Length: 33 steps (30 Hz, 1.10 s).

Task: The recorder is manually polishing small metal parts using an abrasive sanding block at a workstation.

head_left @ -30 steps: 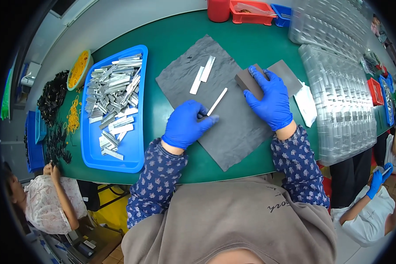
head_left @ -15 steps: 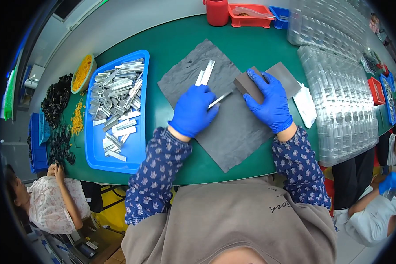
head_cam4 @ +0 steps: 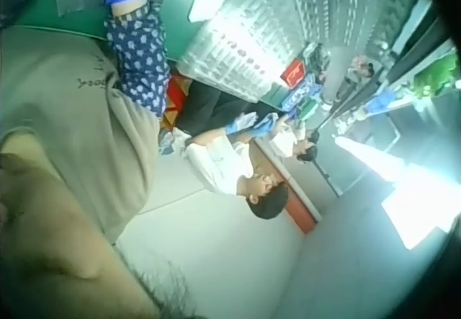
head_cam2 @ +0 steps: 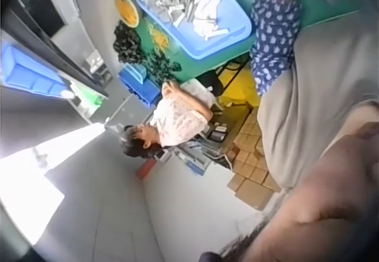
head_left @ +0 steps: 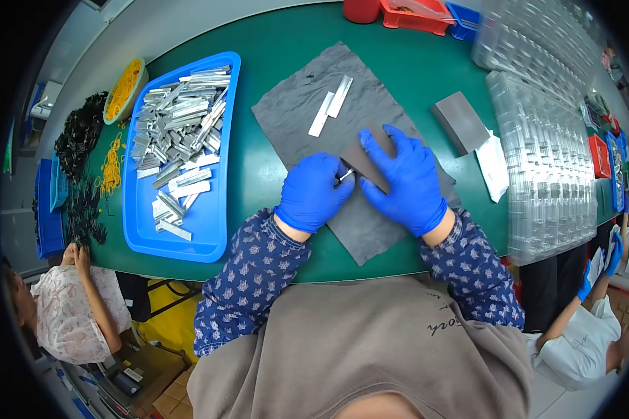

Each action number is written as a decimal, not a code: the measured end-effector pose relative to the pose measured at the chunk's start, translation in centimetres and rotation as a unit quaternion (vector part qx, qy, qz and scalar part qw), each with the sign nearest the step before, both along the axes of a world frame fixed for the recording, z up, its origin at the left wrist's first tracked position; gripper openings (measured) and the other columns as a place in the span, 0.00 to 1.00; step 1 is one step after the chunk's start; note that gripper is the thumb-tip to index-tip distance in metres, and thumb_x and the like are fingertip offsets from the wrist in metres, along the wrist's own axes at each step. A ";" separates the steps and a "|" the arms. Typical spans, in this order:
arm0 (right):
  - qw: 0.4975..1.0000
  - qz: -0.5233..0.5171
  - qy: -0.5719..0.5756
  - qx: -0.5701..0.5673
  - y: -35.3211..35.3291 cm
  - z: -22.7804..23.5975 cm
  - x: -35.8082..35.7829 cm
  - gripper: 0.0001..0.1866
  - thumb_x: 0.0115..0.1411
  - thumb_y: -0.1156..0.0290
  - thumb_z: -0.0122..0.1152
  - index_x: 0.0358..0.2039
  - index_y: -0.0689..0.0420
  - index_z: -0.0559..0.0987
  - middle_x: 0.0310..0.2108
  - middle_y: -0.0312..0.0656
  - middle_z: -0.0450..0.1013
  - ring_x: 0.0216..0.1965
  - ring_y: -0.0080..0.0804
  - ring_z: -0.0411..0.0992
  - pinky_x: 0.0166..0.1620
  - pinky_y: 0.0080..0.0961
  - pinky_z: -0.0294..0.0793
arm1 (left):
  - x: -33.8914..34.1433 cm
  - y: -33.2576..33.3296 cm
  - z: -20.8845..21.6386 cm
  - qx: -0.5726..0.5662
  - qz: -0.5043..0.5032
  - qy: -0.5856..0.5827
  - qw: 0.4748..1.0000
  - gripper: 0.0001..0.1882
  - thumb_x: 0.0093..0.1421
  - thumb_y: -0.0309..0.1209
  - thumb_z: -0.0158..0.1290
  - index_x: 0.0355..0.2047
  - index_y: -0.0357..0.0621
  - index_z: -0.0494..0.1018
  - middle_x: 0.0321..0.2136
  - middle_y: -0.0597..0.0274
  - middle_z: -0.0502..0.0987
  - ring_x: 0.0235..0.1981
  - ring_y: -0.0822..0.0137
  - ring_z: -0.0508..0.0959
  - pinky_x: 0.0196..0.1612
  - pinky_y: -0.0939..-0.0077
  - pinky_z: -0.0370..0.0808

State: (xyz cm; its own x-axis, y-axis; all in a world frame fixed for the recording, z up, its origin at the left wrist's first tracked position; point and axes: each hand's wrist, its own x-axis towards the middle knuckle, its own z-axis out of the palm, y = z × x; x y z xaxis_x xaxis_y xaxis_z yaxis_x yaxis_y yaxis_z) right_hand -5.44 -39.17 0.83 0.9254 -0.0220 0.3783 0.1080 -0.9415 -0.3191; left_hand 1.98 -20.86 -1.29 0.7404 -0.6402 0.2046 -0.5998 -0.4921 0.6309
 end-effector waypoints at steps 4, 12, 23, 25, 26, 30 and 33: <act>0.998 -0.047 0.014 -0.041 -0.8 -0.1 0.9 0.38 0.47 0.59 0.65 0.62 0.46 0.68 0.54 0.58 0.65 0.49 0.55 0.67 0.51 0.44 0.67 | 0.2 0.0 0.2 0.001 0.002 0.009 1.000 0.09 0.52 0.36 0.58 0.23 0.45 0.73 0.23 0.57 0.74 0.28 0.54 0.75 0.32 0.60 0.72; 0.999 -0.030 0.000 -0.042 -0.5 -0.2 0.8 0.37 0.47 0.58 0.65 0.61 0.45 0.69 0.53 0.57 0.66 0.48 0.53 0.68 0.49 0.43 0.68 | 0.3 -0.2 0.3 -0.014 0.003 0.032 0.999 0.10 0.51 0.36 0.58 0.22 0.45 0.73 0.22 0.56 0.73 0.27 0.53 0.75 0.31 0.59 0.71; 0.996 -0.080 0.005 -0.039 -2.8 -0.5 1.2 0.36 0.47 0.59 0.66 0.60 0.45 0.70 0.51 0.59 0.67 0.47 0.56 0.69 0.51 0.43 0.70 | 0.1 -0.2 0.0 -0.016 0.000 0.011 1.000 0.10 0.52 0.35 0.59 0.22 0.43 0.73 0.21 0.57 0.74 0.24 0.58 0.75 0.29 0.65 0.72; 0.989 -0.146 -0.015 -0.023 -4.5 -1.0 1.3 0.35 0.49 0.58 0.66 0.59 0.45 0.71 0.51 0.59 0.67 0.49 0.57 0.69 0.53 0.43 0.69 | 0.3 -0.2 0.1 -0.029 0.014 0.029 0.999 0.11 0.52 0.36 0.58 0.21 0.44 0.72 0.21 0.56 0.73 0.26 0.53 0.74 0.31 0.59 0.71; 0.989 -0.144 -0.016 0.013 -4.7 -0.8 1.0 0.34 0.49 0.58 0.66 0.59 0.46 0.71 0.51 0.60 0.67 0.51 0.57 0.68 0.55 0.43 0.68 | 0.2 -0.2 0.2 -0.010 0.009 0.027 1.000 0.10 0.52 0.36 0.58 0.22 0.45 0.71 0.22 0.56 0.73 0.27 0.53 0.74 0.31 0.59 0.71; 0.991 -0.121 -0.029 0.049 -4.8 -0.4 0.7 0.35 0.49 0.59 0.66 0.60 0.47 0.71 0.52 0.60 0.67 0.52 0.57 0.68 0.56 0.42 0.68 | -0.6 -0.4 0.2 0.048 -0.003 -0.132 0.990 0.10 0.51 0.36 0.59 0.27 0.45 0.72 0.27 0.57 0.72 0.30 0.54 0.73 0.33 0.59 0.71; 0.993 -0.105 -0.018 0.059 -5.2 -0.7 0.6 0.35 0.49 0.60 0.67 0.60 0.48 0.71 0.51 0.60 0.68 0.52 0.56 0.67 0.56 0.42 0.67 | -0.9 -0.3 0.8 0.023 -0.048 -0.128 0.990 0.12 0.51 0.36 0.60 0.31 0.45 0.73 0.30 0.57 0.71 0.33 0.54 0.73 0.35 0.59 0.71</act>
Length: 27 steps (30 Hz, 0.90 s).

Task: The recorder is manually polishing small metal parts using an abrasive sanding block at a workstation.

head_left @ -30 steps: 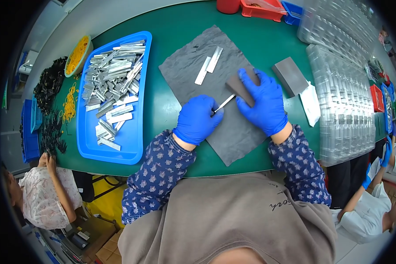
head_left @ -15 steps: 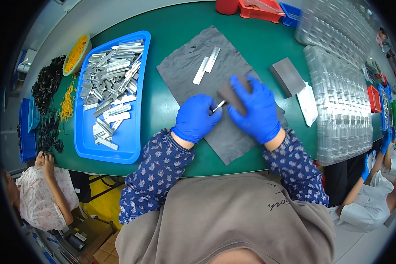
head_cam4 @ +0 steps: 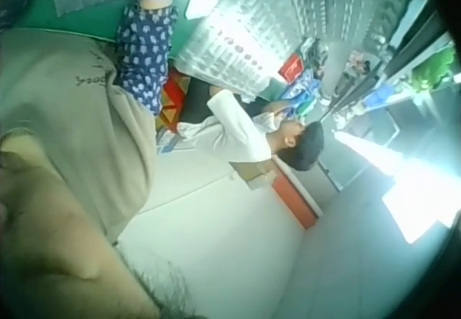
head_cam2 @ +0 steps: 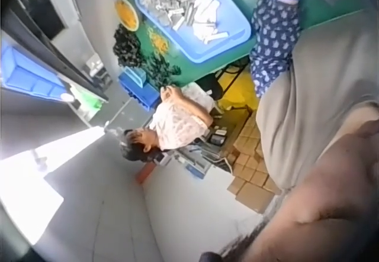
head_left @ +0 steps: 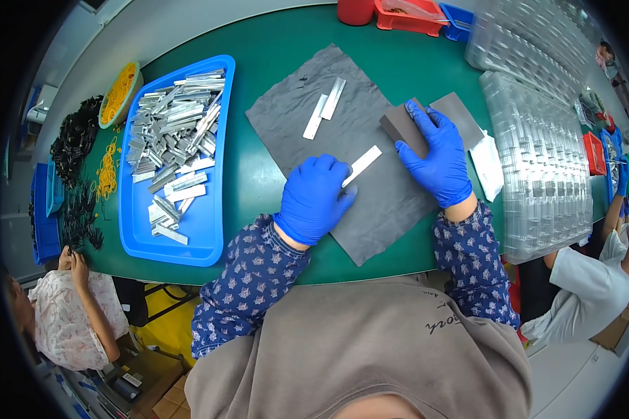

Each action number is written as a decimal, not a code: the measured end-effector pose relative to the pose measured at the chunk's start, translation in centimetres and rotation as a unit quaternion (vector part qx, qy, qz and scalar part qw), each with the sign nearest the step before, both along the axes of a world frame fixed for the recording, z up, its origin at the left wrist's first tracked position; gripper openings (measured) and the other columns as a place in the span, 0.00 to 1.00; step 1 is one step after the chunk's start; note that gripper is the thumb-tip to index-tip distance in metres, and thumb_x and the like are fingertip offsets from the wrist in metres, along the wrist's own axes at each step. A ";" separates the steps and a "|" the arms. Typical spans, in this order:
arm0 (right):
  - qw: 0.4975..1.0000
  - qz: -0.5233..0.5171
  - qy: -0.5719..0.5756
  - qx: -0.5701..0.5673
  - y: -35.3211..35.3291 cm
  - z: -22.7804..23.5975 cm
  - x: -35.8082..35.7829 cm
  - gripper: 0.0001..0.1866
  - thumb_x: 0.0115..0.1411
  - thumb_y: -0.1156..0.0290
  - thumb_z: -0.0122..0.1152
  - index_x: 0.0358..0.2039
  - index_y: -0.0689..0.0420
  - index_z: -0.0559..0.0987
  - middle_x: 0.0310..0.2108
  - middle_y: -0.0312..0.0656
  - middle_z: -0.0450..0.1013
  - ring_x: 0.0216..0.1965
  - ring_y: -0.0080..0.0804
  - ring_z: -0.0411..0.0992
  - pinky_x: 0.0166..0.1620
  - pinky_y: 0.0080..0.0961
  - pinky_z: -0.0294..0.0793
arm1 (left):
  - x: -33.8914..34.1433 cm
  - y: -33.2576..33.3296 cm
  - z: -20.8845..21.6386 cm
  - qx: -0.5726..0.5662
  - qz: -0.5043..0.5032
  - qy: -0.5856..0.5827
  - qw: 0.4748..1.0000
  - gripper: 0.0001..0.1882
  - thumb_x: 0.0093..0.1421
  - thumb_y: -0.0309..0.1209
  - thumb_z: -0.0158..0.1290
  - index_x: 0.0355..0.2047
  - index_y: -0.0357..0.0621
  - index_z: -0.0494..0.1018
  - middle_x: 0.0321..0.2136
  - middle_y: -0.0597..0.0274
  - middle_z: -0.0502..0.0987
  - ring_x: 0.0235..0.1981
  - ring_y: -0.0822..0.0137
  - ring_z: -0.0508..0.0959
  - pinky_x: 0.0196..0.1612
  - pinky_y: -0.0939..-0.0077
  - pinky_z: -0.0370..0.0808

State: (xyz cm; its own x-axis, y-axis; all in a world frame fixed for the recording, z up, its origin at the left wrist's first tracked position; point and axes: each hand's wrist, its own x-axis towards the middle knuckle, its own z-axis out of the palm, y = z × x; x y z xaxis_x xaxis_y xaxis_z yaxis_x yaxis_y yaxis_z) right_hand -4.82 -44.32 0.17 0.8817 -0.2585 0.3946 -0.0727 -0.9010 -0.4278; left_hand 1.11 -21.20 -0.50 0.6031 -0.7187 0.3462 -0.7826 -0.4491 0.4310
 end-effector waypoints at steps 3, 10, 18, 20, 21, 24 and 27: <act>1.000 0.004 0.012 0.011 -0.3 0.0 0.0 0.35 0.49 0.60 0.67 0.60 0.48 0.71 0.51 0.60 0.68 0.52 0.56 0.67 0.57 0.42 0.67 | 0.3 0.6 0.4 -0.019 0.016 0.041 0.999 0.12 0.50 0.36 0.61 0.32 0.45 0.74 0.30 0.57 0.71 0.33 0.54 0.73 0.36 0.60 0.71; 0.993 0.080 0.050 -0.065 3.5 2.4 -2.4 0.35 0.47 0.59 0.65 0.59 0.48 0.72 0.50 0.59 0.68 0.48 0.55 0.68 0.52 0.43 0.68 | 0.4 0.9 -0.4 0.003 0.037 0.063 0.997 0.12 0.50 0.38 0.61 0.29 0.45 0.73 0.29 0.56 0.71 0.33 0.53 0.73 0.35 0.60 0.71; 0.980 0.023 0.147 -0.129 5.2 2.9 -1.8 0.35 0.48 0.57 0.63 0.58 0.51 0.71 0.51 0.58 0.67 0.46 0.52 0.68 0.50 0.44 0.66 | 0.6 0.7 -0.8 -0.005 0.022 0.072 0.997 0.12 0.50 0.38 0.60 0.27 0.44 0.72 0.27 0.56 0.71 0.32 0.54 0.73 0.34 0.59 0.70; 0.972 0.096 0.173 -0.124 6.7 3.1 -2.5 0.35 0.47 0.57 0.64 0.58 0.52 0.72 0.51 0.58 0.67 0.47 0.53 0.67 0.51 0.44 0.66 | 0.6 0.7 -0.8 -0.014 0.024 0.064 0.998 0.12 0.49 0.37 0.61 0.27 0.44 0.73 0.27 0.56 0.71 0.31 0.53 0.73 0.34 0.60 0.70; 0.973 0.106 0.159 -0.128 6.7 3.2 -2.5 0.35 0.47 0.58 0.64 0.58 0.53 0.71 0.49 0.59 0.68 0.45 0.52 0.68 0.49 0.44 0.67 | 0.6 0.7 -0.7 -0.023 0.025 0.056 0.998 0.12 0.49 0.36 0.62 0.26 0.43 0.73 0.26 0.56 0.72 0.30 0.53 0.73 0.33 0.61 0.70; 0.976 0.103 0.148 -0.119 3.5 3.3 -0.8 0.35 0.47 0.58 0.63 0.58 0.54 0.71 0.47 0.59 0.69 0.44 0.51 0.69 0.48 0.43 0.68 | 0.8 0.7 -0.9 -0.040 0.016 0.054 0.998 0.11 0.49 0.36 0.62 0.26 0.43 0.73 0.26 0.56 0.72 0.30 0.53 0.73 0.33 0.61 0.70; 0.978 0.083 0.148 -0.120 4.5 3.4 -1.0 0.33 0.47 0.58 0.63 0.55 0.54 0.73 0.47 0.59 0.69 0.45 0.53 0.70 0.48 0.42 0.70 | 0.7 0.6 -0.9 -0.046 0.017 0.050 0.998 0.11 0.49 0.35 0.62 0.26 0.43 0.73 0.26 0.56 0.71 0.30 0.53 0.73 0.33 0.61 0.70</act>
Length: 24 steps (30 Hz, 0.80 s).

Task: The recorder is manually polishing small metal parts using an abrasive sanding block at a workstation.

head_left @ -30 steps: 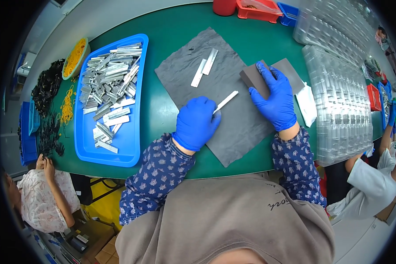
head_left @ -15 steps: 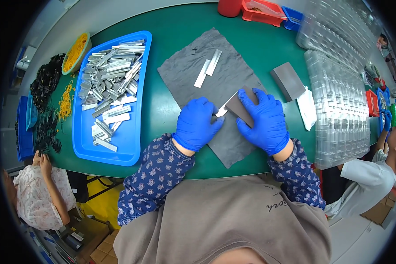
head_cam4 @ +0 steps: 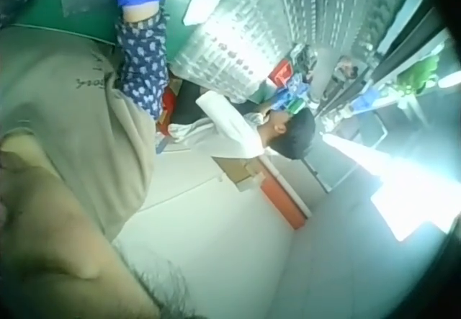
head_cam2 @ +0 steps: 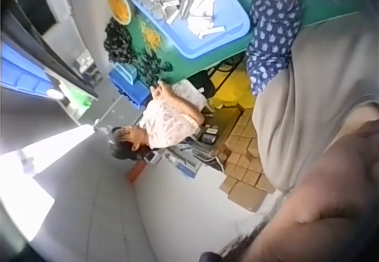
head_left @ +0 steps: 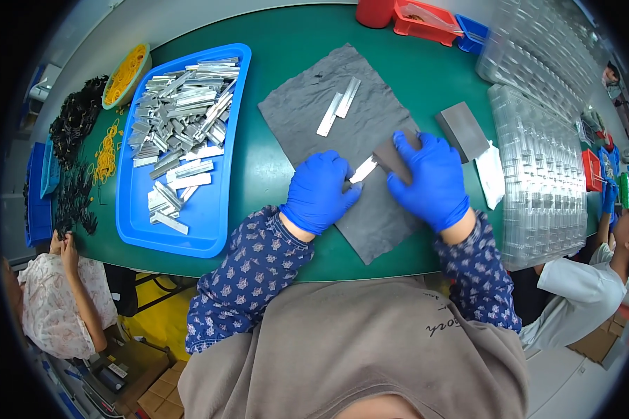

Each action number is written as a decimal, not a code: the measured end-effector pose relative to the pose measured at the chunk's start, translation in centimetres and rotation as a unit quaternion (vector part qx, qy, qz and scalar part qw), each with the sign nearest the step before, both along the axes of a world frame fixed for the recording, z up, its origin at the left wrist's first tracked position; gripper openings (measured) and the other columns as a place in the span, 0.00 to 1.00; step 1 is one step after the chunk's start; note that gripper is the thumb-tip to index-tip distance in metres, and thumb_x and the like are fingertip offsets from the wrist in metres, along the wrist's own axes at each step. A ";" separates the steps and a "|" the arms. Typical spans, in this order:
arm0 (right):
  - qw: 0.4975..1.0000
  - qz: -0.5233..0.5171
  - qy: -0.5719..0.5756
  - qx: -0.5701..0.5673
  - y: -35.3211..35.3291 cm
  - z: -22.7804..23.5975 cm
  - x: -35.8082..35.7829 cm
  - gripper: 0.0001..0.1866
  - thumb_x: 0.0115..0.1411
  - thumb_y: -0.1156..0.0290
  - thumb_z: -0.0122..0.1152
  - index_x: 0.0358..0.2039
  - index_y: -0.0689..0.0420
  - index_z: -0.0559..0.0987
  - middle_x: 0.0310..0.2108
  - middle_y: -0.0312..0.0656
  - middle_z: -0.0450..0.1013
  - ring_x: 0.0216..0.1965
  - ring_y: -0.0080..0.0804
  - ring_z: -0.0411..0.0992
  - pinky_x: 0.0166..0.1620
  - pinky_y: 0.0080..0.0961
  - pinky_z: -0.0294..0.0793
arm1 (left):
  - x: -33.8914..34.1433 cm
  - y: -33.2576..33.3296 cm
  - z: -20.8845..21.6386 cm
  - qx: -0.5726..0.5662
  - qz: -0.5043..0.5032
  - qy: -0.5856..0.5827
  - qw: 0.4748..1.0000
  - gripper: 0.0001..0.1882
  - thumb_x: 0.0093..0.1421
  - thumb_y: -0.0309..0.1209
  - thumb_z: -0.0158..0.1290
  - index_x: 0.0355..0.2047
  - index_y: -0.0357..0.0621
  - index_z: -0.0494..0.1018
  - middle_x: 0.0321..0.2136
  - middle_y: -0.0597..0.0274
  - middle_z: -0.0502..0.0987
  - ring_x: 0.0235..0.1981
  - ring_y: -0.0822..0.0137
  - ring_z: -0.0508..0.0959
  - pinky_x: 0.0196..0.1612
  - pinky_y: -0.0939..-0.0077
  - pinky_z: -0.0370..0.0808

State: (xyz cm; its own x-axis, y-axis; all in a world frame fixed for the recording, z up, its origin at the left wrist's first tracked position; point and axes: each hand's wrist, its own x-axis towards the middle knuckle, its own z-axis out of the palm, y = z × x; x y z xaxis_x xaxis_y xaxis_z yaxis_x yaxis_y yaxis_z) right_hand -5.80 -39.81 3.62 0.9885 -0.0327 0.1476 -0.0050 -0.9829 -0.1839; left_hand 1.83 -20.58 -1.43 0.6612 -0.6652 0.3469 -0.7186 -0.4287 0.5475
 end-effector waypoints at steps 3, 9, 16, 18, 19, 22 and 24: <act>1.000 0.004 0.023 -0.007 2.1 0.3 -0.9 0.32 0.47 0.57 0.64 0.54 0.54 0.75 0.48 0.59 0.69 0.46 0.54 0.70 0.49 0.42 0.70 | 0.1 0.1 0.0 0.030 -0.003 0.018 0.999 0.12 0.49 0.36 0.62 0.26 0.43 0.73 0.25 0.57 0.71 0.30 0.54 0.73 0.33 0.62 0.70; 1.000 0.006 -0.028 -0.013 -0.7 0.0 0.4 0.35 0.46 0.58 0.63 0.56 0.53 0.72 0.46 0.57 0.70 0.43 0.52 0.70 0.47 0.43 0.69 | 0.0 0.2 0.1 0.015 0.001 0.013 1.000 0.11 0.48 0.35 0.62 0.26 0.43 0.73 0.26 0.57 0.71 0.30 0.54 0.73 0.33 0.61 0.70; 1.000 0.008 -0.007 -0.024 -0.6 -0.3 0.2 0.32 0.47 0.58 0.64 0.55 0.51 0.74 0.46 0.58 0.70 0.44 0.53 0.70 0.48 0.43 0.69 | 0.1 0.4 -0.2 0.016 -0.002 0.008 1.000 0.11 0.49 0.36 0.62 0.26 0.43 0.73 0.26 0.57 0.72 0.31 0.54 0.73 0.34 0.62 0.70; 0.999 -0.022 -0.011 -0.032 -2.5 -0.5 0.7 0.33 0.47 0.57 0.64 0.56 0.50 0.74 0.47 0.58 0.70 0.45 0.54 0.70 0.50 0.44 0.69 | 0.1 0.2 -0.1 0.013 0.003 0.009 1.000 0.12 0.48 0.36 0.62 0.26 0.43 0.74 0.26 0.57 0.72 0.30 0.54 0.74 0.33 0.61 0.70; 0.998 -0.051 -0.014 -0.037 -3.1 -0.6 0.8 0.33 0.48 0.57 0.64 0.56 0.50 0.74 0.48 0.59 0.69 0.47 0.54 0.70 0.51 0.44 0.69 | 0.1 0.2 0.1 0.012 0.003 0.007 1.000 0.12 0.48 0.36 0.62 0.26 0.43 0.74 0.26 0.57 0.72 0.30 0.54 0.74 0.33 0.61 0.70; 0.995 -0.078 -0.047 0.033 -4.2 -1.7 0.7 0.33 0.48 0.57 0.64 0.57 0.50 0.74 0.51 0.61 0.69 0.50 0.55 0.69 0.55 0.43 0.68 | 0.0 0.0 0.5 0.018 0.008 0.017 1.000 0.12 0.48 0.36 0.62 0.24 0.43 0.74 0.25 0.56 0.72 0.30 0.54 0.74 0.32 0.61 0.71; 0.989 -0.095 -0.078 0.086 -4.8 -2.7 0.6 0.33 0.48 0.58 0.65 0.57 0.50 0.73 0.51 0.61 0.68 0.51 0.55 0.68 0.55 0.43 0.68 | 0.1 0.2 0.9 0.016 -0.031 0.058 0.998 0.12 0.48 0.36 0.63 0.23 0.43 0.74 0.24 0.56 0.74 0.29 0.55 0.75 0.32 0.62 0.71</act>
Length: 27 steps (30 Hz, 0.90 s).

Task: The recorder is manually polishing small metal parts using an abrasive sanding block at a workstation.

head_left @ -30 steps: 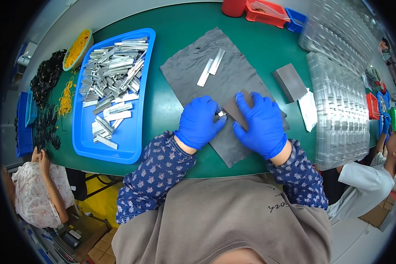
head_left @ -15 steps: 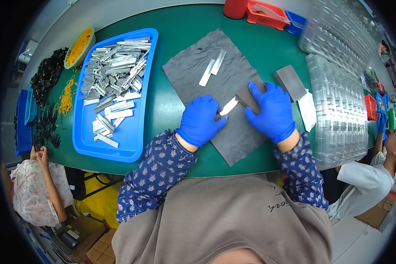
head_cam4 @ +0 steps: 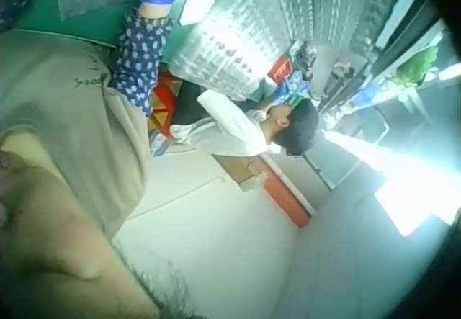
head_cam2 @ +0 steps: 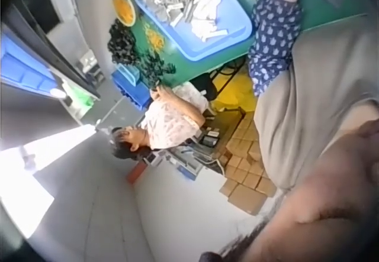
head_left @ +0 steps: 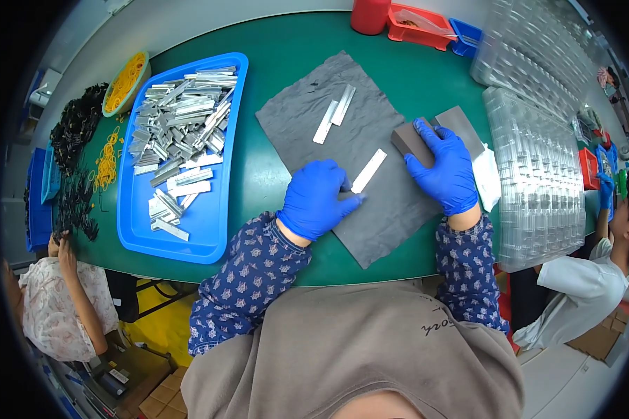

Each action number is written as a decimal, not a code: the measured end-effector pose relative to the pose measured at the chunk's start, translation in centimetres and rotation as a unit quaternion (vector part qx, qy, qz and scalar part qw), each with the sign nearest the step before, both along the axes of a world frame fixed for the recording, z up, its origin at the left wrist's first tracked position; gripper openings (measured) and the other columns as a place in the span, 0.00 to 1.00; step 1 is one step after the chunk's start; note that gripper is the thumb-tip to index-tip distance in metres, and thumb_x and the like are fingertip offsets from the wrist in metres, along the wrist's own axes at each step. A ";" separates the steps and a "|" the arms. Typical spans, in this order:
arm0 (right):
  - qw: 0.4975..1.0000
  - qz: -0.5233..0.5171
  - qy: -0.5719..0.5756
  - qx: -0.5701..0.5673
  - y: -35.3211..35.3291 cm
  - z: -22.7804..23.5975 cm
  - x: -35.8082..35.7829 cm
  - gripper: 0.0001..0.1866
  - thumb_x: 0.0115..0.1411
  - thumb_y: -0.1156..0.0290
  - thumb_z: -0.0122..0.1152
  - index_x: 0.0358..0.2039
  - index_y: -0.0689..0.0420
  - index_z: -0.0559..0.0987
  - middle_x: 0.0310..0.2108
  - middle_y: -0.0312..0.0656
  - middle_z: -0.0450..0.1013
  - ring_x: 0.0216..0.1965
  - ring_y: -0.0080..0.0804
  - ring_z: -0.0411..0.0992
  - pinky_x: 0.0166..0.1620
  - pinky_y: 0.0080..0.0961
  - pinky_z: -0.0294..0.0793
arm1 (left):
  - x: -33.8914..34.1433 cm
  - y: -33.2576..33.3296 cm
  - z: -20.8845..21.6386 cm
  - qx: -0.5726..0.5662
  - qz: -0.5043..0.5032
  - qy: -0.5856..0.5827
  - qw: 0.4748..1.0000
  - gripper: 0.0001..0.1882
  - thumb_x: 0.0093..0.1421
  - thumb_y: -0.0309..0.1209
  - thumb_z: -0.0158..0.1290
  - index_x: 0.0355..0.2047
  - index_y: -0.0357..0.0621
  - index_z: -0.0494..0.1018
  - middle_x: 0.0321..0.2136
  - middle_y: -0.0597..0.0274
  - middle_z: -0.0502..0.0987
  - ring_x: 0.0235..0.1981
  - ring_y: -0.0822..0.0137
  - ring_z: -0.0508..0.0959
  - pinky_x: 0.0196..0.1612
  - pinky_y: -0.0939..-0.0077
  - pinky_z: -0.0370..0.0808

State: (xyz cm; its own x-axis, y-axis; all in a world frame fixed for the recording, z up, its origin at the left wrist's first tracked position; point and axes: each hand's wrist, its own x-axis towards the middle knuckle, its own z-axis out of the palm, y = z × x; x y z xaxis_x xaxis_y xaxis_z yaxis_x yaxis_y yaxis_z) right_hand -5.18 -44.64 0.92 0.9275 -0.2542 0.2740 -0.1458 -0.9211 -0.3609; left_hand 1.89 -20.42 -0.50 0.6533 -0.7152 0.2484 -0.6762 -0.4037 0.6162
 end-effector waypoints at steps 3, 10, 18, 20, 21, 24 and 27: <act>0.999 0.022 -0.021 -0.011 -0.4 -0.8 -0.3 0.34 0.47 0.55 0.64 0.56 0.49 0.74 0.49 0.57 0.70 0.48 0.52 0.69 0.52 0.43 0.67 | 0.1 0.0 0.8 0.018 -0.072 0.019 0.997 0.11 0.48 0.35 0.63 0.23 0.42 0.76 0.24 0.56 0.75 0.30 0.55 0.75 0.32 0.64 0.71; 0.994 0.093 0.024 -0.058 2.3 2.1 -1.0 0.34 0.47 0.59 0.64 0.58 0.46 0.72 0.53 0.56 0.67 0.51 0.53 0.67 0.55 0.43 0.65 | 0.5 -0.2 -0.5 -0.012 -0.011 0.031 0.999 0.07 0.49 0.34 0.60 0.23 0.47 0.76 0.26 0.61 0.73 0.32 0.56 0.73 0.38 0.62 0.69; 0.983 0.120 0.060 -0.121 3.3 2.3 -1.1 0.35 0.47 0.59 0.62 0.59 0.47 0.71 0.54 0.55 0.66 0.48 0.50 0.67 0.53 0.42 0.63 | 0.5 -0.8 -0.3 -0.003 0.001 0.008 1.000 0.07 0.49 0.32 0.61 0.23 0.43 0.76 0.26 0.59 0.74 0.31 0.55 0.73 0.36 0.63 0.67; 0.977 0.153 0.102 -0.112 4.5 2.9 -2.2 0.35 0.47 0.60 0.63 0.59 0.48 0.71 0.53 0.54 0.66 0.47 0.49 0.67 0.50 0.42 0.65 | 0.4 -0.6 -0.5 0.000 -0.001 0.008 1.000 0.07 0.49 0.31 0.61 0.23 0.43 0.75 0.26 0.59 0.74 0.31 0.55 0.72 0.36 0.63 0.67; 0.976 0.154 0.102 -0.113 4.8 2.9 -2.6 0.35 0.47 0.60 0.63 0.59 0.48 0.71 0.53 0.54 0.66 0.47 0.49 0.67 0.50 0.42 0.65 | 0.4 -0.5 -0.7 0.003 -0.003 0.008 1.000 0.06 0.49 0.31 0.60 0.23 0.43 0.75 0.26 0.59 0.74 0.31 0.55 0.72 0.36 0.63 0.67; 0.974 0.182 0.090 -0.105 4.8 3.0 -2.8 0.36 0.46 0.60 0.63 0.59 0.49 0.70 0.53 0.55 0.66 0.46 0.49 0.68 0.49 0.41 0.66 | 0.4 -0.6 -1.1 -0.008 0.003 0.024 1.000 0.05 0.48 0.33 0.59 0.22 0.49 0.75 0.27 0.63 0.72 0.33 0.56 0.72 0.41 0.62 0.66; 0.973 0.179 0.099 -0.109 3.6 3.5 -1.6 0.36 0.45 0.61 0.63 0.59 0.49 0.70 0.52 0.55 0.66 0.47 0.49 0.68 0.49 0.41 0.66 | 0.4 -0.7 -0.9 -0.003 0.009 0.027 1.000 0.05 0.47 0.33 0.59 0.22 0.49 0.75 0.27 0.63 0.72 0.33 0.56 0.72 0.41 0.62 0.65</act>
